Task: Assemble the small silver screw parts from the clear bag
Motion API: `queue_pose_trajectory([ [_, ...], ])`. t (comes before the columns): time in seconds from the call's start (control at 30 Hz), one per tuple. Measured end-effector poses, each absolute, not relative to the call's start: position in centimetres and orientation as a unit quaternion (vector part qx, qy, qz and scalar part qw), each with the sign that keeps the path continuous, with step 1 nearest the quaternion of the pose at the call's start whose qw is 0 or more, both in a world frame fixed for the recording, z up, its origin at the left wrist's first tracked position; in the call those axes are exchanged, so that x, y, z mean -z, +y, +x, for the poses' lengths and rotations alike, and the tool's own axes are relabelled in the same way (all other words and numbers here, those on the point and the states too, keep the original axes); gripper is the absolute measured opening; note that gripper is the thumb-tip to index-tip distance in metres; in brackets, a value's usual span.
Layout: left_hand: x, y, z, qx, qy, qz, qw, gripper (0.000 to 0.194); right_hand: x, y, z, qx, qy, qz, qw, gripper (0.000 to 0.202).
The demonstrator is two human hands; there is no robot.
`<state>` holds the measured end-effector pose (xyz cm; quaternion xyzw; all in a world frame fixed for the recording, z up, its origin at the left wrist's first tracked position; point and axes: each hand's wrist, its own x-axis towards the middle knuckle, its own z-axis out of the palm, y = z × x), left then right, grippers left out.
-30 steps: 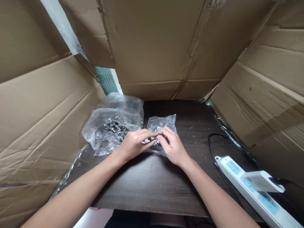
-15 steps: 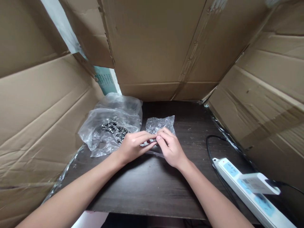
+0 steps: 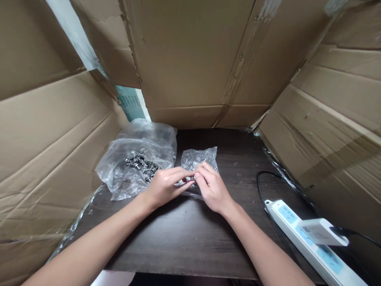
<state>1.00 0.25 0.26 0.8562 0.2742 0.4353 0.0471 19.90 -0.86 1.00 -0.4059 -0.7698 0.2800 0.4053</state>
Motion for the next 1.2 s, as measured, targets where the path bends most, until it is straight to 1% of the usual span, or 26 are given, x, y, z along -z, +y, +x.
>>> queue_pose_trajectory([
  [0.07,-0.27,0.3,0.97,-0.436,0.279,0.855,0.046,0.018,-1.0,-0.84,20.0,-0.279,-0.767,-0.414,0.402,0.028],
  [0.2,-0.28,0.43,0.8,-0.437,0.288,0.851,0.044,0.02,-1.17,-0.91,20.26,-0.284,-0.76,-0.418,0.408,0.015],
  [0.27,-0.26,0.47,0.74,-0.435,0.291,0.851,0.046,0.02,-1.22,-0.96,20.28,-0.291,-0.763,-0.415,0.4,0.013],
  [0.4,-0.25,0.47,0.72,-0.435,0.297,0.849,0.043,0.019,-1.13,-0.96,20.16,-0.297,-0.773,-0.404,0.388,0.015],
  [1.2,-0.33,0.38,0.78,-0.433,0.297,0.85,0.034,0.018,-0.87,-1.0,19.75,-0.313,-0.759,-0.402,0.405,0.018],
])
